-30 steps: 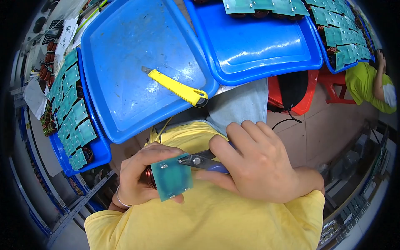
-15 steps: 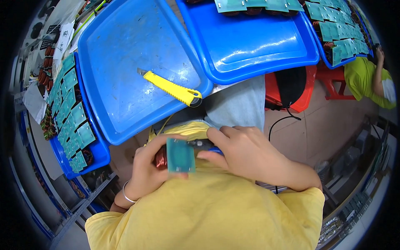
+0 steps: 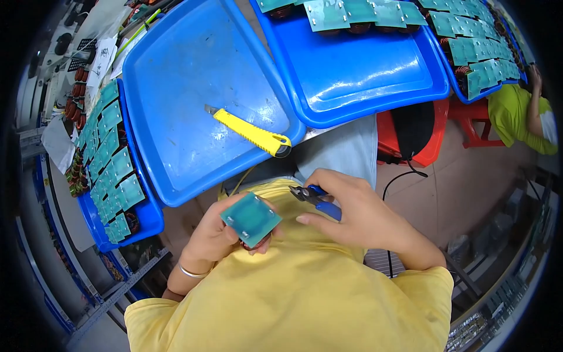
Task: Trim excess wires from electronic components using wire cutters.
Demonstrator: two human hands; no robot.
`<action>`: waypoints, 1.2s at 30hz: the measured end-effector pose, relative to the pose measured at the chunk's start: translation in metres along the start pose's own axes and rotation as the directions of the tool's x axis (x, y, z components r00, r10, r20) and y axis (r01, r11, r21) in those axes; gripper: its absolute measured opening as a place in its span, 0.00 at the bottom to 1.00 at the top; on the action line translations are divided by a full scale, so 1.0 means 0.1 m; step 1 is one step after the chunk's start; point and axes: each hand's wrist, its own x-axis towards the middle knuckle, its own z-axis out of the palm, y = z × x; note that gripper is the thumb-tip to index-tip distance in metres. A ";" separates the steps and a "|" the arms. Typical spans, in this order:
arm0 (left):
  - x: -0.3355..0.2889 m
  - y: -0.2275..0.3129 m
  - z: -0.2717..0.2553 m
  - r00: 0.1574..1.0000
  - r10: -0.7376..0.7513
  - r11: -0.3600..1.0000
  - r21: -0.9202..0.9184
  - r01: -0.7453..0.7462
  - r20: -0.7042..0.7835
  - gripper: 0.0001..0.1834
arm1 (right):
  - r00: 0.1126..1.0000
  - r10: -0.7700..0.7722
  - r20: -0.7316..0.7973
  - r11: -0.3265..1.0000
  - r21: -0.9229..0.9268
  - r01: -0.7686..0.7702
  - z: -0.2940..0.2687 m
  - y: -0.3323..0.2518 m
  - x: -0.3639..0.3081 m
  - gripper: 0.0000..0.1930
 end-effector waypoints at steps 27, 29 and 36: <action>-1.54 0.72 -0.65 0.495 0.815 0.064 0.896 0.439 -0.301 0.28 | 0.760 -0.540 -0.362 0.654 -0.749 0.107 -0.84 -0.21 1.33 0.24; -1.55 0.68 -0.69 0.493 0.811 0.018 0.856 0.516 -0.315 0.28 | 0.703 -0.635 -0.321 0.521 -0.849 0.084 -0.84 -0.21 1.35 0.22; -1.19 0.72 -0.85 0.541 0.807 -0.092 0.853 0.513 -0.239 0.29 | 0.665 -0.625 -0.408 0.647 -0.748 0.150 -0.57 -0.52 1.01 0.18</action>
